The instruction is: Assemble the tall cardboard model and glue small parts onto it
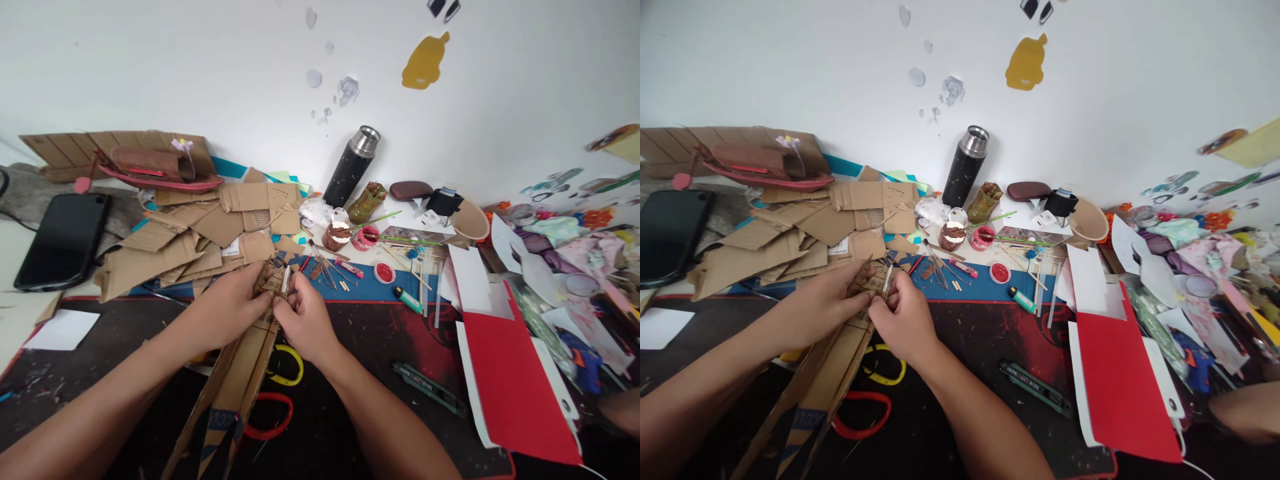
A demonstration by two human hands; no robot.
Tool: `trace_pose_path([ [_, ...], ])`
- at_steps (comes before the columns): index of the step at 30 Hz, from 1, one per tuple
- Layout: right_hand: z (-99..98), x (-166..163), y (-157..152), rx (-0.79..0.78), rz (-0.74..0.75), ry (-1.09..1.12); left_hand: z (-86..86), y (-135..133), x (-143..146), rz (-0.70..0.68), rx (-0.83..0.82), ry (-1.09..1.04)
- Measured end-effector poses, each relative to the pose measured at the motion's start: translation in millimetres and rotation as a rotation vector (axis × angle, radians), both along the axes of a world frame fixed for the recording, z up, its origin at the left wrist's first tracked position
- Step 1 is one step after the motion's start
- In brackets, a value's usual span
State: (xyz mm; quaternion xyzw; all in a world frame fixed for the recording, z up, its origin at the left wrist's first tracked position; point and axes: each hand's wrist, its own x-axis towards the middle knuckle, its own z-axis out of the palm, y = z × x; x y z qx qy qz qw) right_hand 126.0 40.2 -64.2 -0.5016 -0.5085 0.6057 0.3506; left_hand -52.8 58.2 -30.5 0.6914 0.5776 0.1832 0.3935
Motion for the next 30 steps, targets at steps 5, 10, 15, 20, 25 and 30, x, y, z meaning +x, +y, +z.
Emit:
trace_pose_path([
  [5, -0.1, -0.3, 0.0, 0.007, -0.007, -0.001, 0.1, -0.3, 0.0, 0.009, -0.006, -0.012],
  [10, 0.9, -0.5, -0.1, 0.013, -0.007, 0.007, 2.2, -0.3, 0.2, 0.015, 0.008, -0.014],
  [15, 0.8, -0.5, -1.0, -0.010, 0.002, 0.036, 2.0, -0.2, -0.9, 0.038, -0.006, -0.043],
  [20, -0.1, 0.4, -0.7, -0.003, 0.009, 0.018, 1.1, 0.1, -2.1, 0.032, 0.005, -0.012],
  [25, -0.8, 1.0, -0.4, -0.012, 0.025, 0.005, 4.9, 0.0, -1.6, 0.016, 0.034, 0.042],
  [30, -0.9, -0.4, -0.6, 0.001, 0.014, -0.006, 8.5, 0.0, -2.7, -0.014, 0.050, 0.097],
])
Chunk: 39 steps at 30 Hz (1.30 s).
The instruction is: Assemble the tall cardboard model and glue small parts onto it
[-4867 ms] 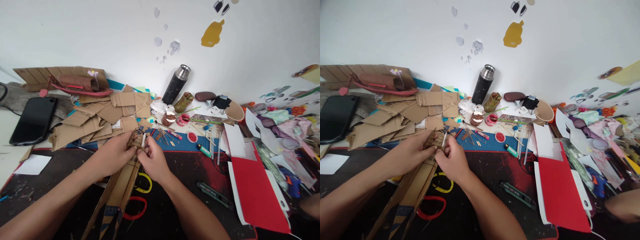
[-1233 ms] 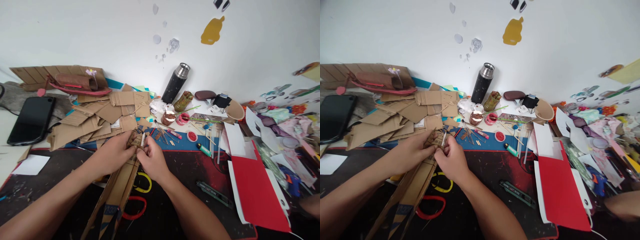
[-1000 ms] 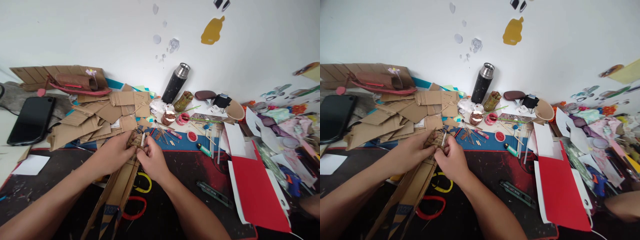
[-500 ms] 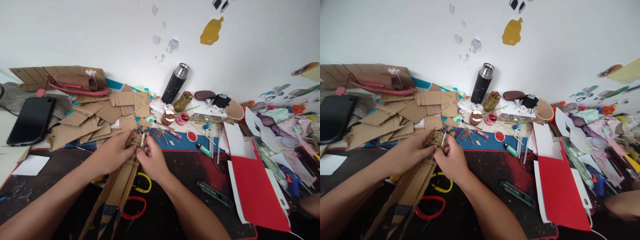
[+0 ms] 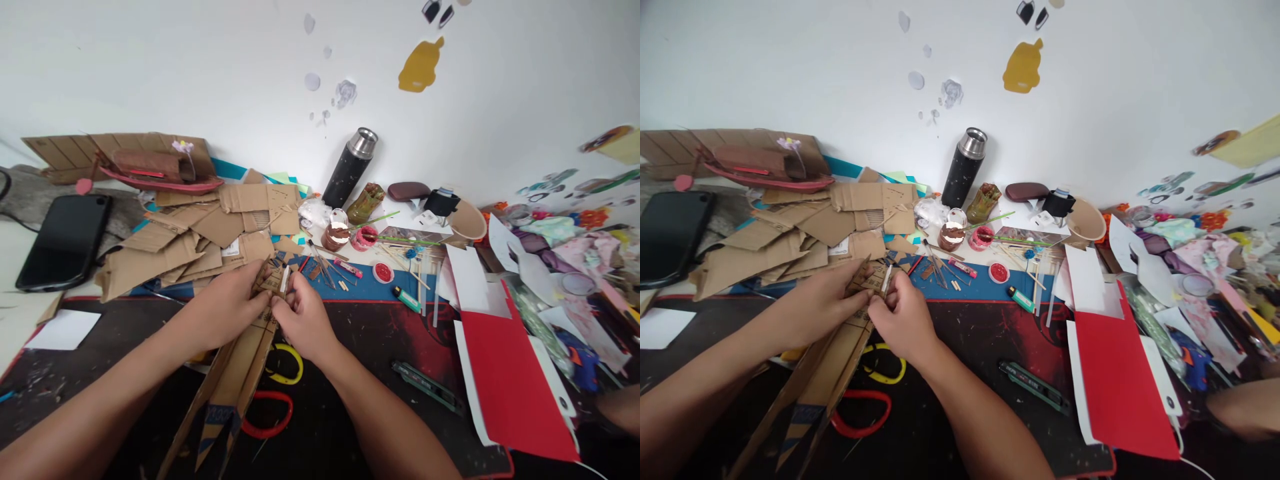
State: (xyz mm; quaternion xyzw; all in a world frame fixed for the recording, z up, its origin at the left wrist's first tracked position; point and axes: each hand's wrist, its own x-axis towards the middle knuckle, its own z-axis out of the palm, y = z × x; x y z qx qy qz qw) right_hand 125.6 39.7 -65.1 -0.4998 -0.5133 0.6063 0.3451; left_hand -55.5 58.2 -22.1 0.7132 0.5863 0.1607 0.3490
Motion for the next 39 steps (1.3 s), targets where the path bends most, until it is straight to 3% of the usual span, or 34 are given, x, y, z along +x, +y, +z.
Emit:
trace_pose_path([
  [18, -2.3, -0.7, -1.1, 0.003, 0.013, 0.004, 6.2, 0.4, -1.2, -0.015, -0.014, 0.028],
  [39, -0.8, 0.1, -0.8, 0.027, 0.029, -0.035, 0.5, -2.1, -1.4, -0.005, 0.047, 0.024],
])
